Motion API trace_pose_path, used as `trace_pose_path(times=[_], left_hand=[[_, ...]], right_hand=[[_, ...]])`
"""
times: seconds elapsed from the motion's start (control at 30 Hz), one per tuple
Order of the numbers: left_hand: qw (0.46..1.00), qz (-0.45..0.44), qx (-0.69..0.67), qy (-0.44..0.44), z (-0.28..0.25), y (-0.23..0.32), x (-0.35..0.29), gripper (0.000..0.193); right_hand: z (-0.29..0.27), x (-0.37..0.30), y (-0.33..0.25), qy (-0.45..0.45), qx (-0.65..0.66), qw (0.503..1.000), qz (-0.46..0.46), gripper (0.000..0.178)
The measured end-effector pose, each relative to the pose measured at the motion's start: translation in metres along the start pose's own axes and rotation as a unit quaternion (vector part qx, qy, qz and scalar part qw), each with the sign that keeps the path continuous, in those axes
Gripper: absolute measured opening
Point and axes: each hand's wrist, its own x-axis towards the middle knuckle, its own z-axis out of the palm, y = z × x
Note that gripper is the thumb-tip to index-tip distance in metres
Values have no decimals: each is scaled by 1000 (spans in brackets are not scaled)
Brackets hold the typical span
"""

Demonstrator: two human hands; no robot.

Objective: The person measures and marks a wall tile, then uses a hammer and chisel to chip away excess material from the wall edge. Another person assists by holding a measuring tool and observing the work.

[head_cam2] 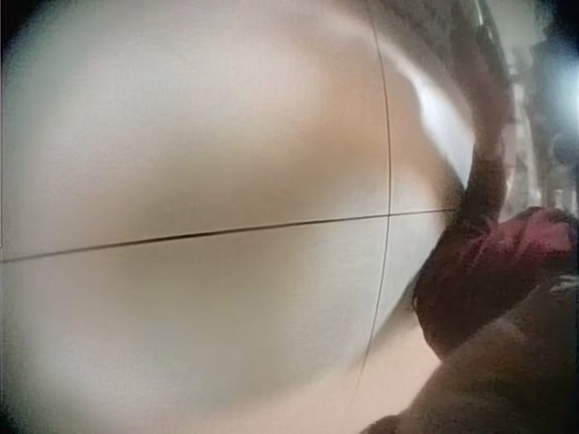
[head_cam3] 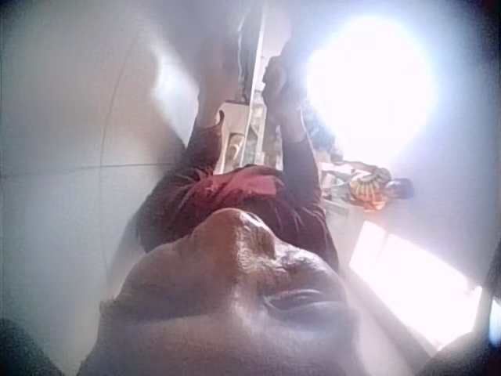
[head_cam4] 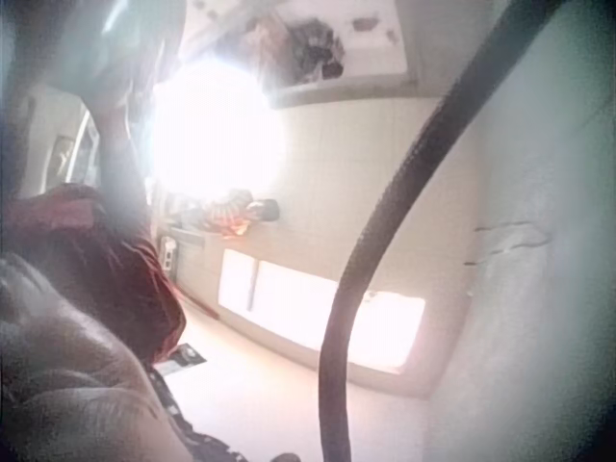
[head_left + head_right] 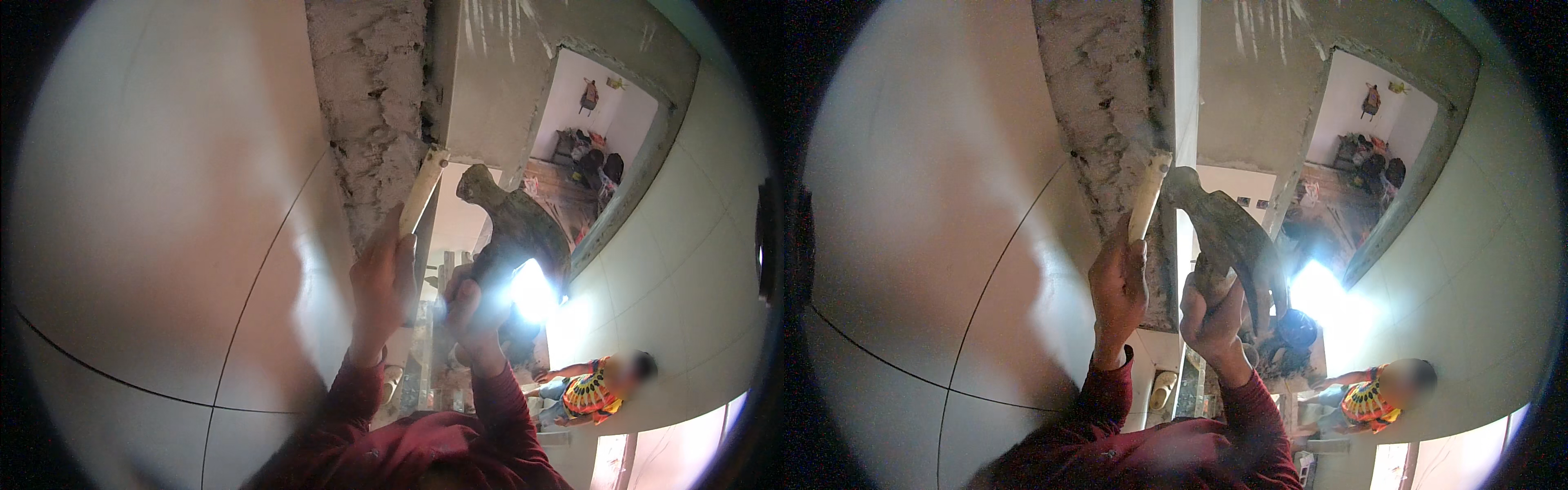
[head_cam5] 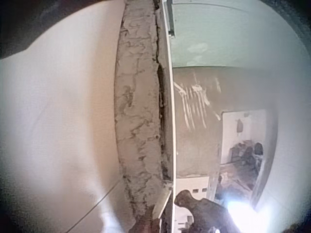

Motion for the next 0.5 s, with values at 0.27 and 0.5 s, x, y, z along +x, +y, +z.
trace_pose_path(times=[0.27,0.5], left_hand=[[997,27,72,19,0,4,0,37],[994,13,112,14,-9,0,-1,33]], right_hand=[[4,9,14,18,-73,986,-152,21],[27,12,2,46,177,979,90,17]])
